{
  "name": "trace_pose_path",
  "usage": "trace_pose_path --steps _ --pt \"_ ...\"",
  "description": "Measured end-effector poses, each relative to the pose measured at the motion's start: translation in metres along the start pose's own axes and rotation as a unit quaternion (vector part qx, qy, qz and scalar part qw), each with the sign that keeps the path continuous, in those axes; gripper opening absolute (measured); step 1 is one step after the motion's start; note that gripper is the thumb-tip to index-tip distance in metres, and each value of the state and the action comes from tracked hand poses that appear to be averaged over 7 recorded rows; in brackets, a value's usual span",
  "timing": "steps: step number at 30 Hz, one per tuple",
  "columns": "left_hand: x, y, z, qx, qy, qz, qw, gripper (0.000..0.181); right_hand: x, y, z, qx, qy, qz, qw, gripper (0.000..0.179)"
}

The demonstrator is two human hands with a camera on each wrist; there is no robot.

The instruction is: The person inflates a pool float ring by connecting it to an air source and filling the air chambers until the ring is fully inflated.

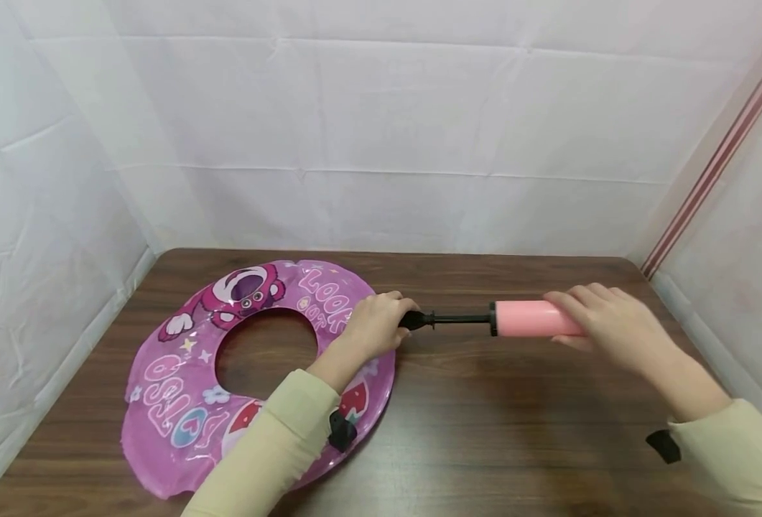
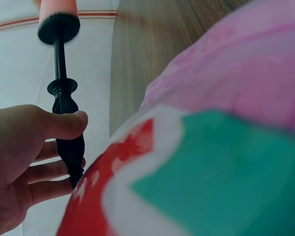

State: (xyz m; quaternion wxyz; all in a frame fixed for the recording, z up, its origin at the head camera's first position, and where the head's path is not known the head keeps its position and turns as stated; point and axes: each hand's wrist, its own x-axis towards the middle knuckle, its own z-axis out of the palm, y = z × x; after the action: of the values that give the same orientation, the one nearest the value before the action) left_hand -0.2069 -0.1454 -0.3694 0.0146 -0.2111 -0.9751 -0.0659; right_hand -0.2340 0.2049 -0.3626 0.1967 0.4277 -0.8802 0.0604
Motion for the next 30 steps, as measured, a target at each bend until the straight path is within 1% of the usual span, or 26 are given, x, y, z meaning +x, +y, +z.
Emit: trace_pose_path --steps 3,5,7,9,12,15,19,22,24,27,30 --pt "-0.002 -0.003 0.000 0.005 0.000 -0.012 0.9999 0.033 -0.007 0.009 -0.006 -0.007 0.011 0.022 0.9997 0.070" --pt "-0.002 -0.003 -0.001 0.002 -0.003 -0.013 0.9999 0.034 -0.006 0.010 -0.005 -0.006 0.018 0.021 0.9996 0.075" --pt "-0.001 -0.001 -0.002 0.000 -0.004 -0.005 1.0000 0.034 0.001 0.005 0.001 -0.004 0.027 0.005 0.9996 0.074" --pt "0.001 0.002 -0.003 0.002 -0.002 0.005 1.0000 0.034 0.012 -0.003 0.010 -0.005 0.035 -0.017 0.9992 0.073" --pt "0.002 0.005 -0.003 0.021 0.006 0.012 0.9997 0.033 0.030 -0.016 0.021 -0.009 0.044 -0.038 0.9983 0.068" --pt "0.003 0.007 -0.002 0.042 0.017 0.010 0.9989 0.033 0.043 -0.027 0.028 -0.016 0.046 -0.044 0.9978 0.059" --pt "0.002 0.009 -0.002 0.031 0.019 0.014 0.9992 0.033 0.053 -0.037 0.031 -0.027 0.038 -0.043 0.9980 0.060" --pt "0.002 0.009 -0.002 0.013 0.014 0.015 0.9997 0.033 0.055 -0.041 0.029 -0.027 0.024 -0.033 0.9988 0.061" --pt "0.001 0.007 -0.002 0.009 0.009 0.010 0.9999 0.033 0.053 -0.042 0.026 -0.020 0.014 -0.020 0.9995 0.061" --pt "0.001 0.004 -0.002 0.007 0.001 0.000 1.0000 0.034 0.046 -0.038 0.022 -0.014 0.004 -0.002 0.9999 0.062" --pt "0.000 0.001 -0.003 0.003 -0.006 -0.002 1.0000 0.034 0.034 -0.028 0.014 -0.014 -0.002 0.007 0.9999 0.060"
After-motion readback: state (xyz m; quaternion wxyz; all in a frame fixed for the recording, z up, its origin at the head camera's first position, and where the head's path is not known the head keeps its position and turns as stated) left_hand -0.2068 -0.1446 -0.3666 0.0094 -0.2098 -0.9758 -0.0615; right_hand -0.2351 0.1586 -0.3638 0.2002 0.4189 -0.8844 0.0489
